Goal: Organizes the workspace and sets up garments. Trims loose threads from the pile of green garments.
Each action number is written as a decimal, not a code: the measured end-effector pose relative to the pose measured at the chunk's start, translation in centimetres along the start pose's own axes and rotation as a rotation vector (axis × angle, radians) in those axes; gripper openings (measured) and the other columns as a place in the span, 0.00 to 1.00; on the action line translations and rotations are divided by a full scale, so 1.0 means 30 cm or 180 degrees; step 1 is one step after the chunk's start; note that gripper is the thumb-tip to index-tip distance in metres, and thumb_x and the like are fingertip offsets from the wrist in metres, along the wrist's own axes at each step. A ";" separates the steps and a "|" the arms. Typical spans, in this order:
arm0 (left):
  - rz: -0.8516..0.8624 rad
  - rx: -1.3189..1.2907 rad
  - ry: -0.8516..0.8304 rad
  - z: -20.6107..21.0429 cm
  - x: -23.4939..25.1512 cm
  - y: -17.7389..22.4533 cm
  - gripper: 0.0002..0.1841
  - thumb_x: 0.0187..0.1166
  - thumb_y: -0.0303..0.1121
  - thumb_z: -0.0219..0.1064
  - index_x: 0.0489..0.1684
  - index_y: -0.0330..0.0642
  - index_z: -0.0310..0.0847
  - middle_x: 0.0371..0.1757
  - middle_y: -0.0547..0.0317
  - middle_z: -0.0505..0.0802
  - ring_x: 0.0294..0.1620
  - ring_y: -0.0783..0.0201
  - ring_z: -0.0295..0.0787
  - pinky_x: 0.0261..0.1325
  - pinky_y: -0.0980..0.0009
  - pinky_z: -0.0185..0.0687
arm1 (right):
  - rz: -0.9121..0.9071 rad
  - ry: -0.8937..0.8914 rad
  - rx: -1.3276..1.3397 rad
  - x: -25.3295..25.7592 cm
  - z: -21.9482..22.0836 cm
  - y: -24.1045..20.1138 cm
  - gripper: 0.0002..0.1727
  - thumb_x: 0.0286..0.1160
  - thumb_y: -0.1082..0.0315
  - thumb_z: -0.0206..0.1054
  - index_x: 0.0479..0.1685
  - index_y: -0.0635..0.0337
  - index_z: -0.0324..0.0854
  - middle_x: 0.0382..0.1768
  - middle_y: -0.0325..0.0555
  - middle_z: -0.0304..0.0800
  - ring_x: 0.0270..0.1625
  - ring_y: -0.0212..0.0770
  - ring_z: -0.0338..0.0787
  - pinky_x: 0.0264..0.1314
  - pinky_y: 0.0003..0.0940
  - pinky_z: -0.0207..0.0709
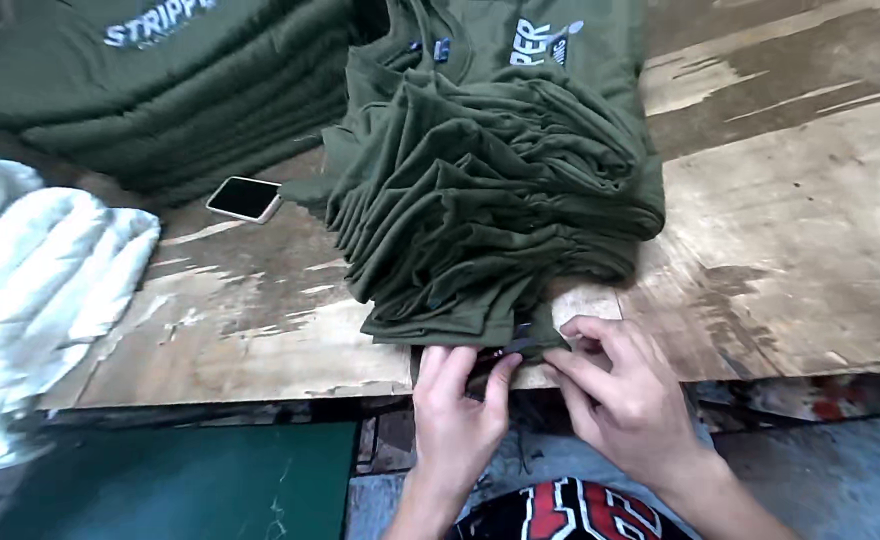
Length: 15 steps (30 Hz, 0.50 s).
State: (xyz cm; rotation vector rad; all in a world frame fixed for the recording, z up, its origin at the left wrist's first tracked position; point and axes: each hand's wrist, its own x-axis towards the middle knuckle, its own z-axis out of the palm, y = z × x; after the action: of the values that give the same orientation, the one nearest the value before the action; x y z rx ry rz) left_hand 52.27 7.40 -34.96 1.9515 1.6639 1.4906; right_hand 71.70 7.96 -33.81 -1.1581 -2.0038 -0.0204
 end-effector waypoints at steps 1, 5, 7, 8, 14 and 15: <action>0.0020 0.0037 0.0000 -0.003 -0.001 -0.001 0.12 0.70 0.44 0.78 0.42 0.47 0.93 0.42 0.64 0.92 0.48 0.73 0.88 0.52 0.74 0.86 | 0.0122 0.0118 0.0178 0.002 0.003 0.000 0.08 0.76 0.61 0.70 0.39 0.47 0.95 0.52 0.42 0.92 0.51 0.37 0.88 0.54 0.35 0.83; 0.0186 0.0134 -0.0106 -0.029 -0.003 -0.020 0.12 0.72 0.44 0.76 0.41 0.47 0.94 0.40 0.65 0.93 0.46 0.71 0.89 0.54 0.72 0.86 | 0.0448 -0.0220 0.1402 0.007 -0.078 0.038 0.09 0.81 0.60 0.65 0.36 0.49 0.88 0.54 0.35 0.86 0.58 0.30 0.87 0.58 0.28 0.86; 0.0235 0.0173 -0.0112 -0.030 -0.002 -0.022 0.11 0.73 0.44 0.75 0.40 0.47 0.94 0.40 0.65 0.94 0.46 0.70 0.90 0.55 0.70 0.87 | 0.0249 -0.0742 0.1548 0.007 -0.135 0.077 0.18 0.82 0.50 0.64 0.26 0.48 0.85 0.49 0.35 0.90 0.56 0.33 0.88 0.60 0.36 0.84; 0.0235 0.0176 -0.0082 -0.027 0.000 -0.019 0.12 0.74 0.45 0.75 0.40 0.47 0.94 0.39 0.65 0.93 0.46 0.70 0.90 0.55 0.71 0.87 | 0.0142 -0.0871 0.1384 0.011 -0.151 0.085 0.25 0.82 0.44 0.63 0.17 0.47 0.81 0.42 0.33 0.93 0.49 0.32 0.88 0.56 0.38 0.79; 0.0087 0.0189 0.0113 0.008 0.021 0.007 0.14 0.71 0.47 0.76 0.39 0.46 0.94 0.39 0.63 0.93 0.46 0.72 0.89 0.52 0.75 0.86 | -0.0131 -0.0168 -0.0212 0.052 -0.036 0.018 0.11 0.76 0.52 0.69 0.42 0.43 0.95 0.50 0.42 0.93 0.46 0.42 0.89 0.48 0.41 0.83; 0.0080 0.0219 0.0113 0.007 0.019 0.008 0.14 0.71 0.47 0.76 0.39 0.47 0.95 0.39 0.63 0.93 0.46 0.71 0.89 0.52 0.75 0.86 | -0.0145 -0.0102 -0.0261 0.051 -0.015 0.020 0.09 0.76 0.57 0.68 0.40 0.43 0.95 0.51 0.42 0.93 0.45 0.42 0.89 0.47 0.41 0.82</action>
State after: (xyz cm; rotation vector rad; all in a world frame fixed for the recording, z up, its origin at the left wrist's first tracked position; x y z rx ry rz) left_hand 52.53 7.87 -34.58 1.9992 1.7336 1.5047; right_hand 72.03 9.24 -32.75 -1.1704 -2.0741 -0.1086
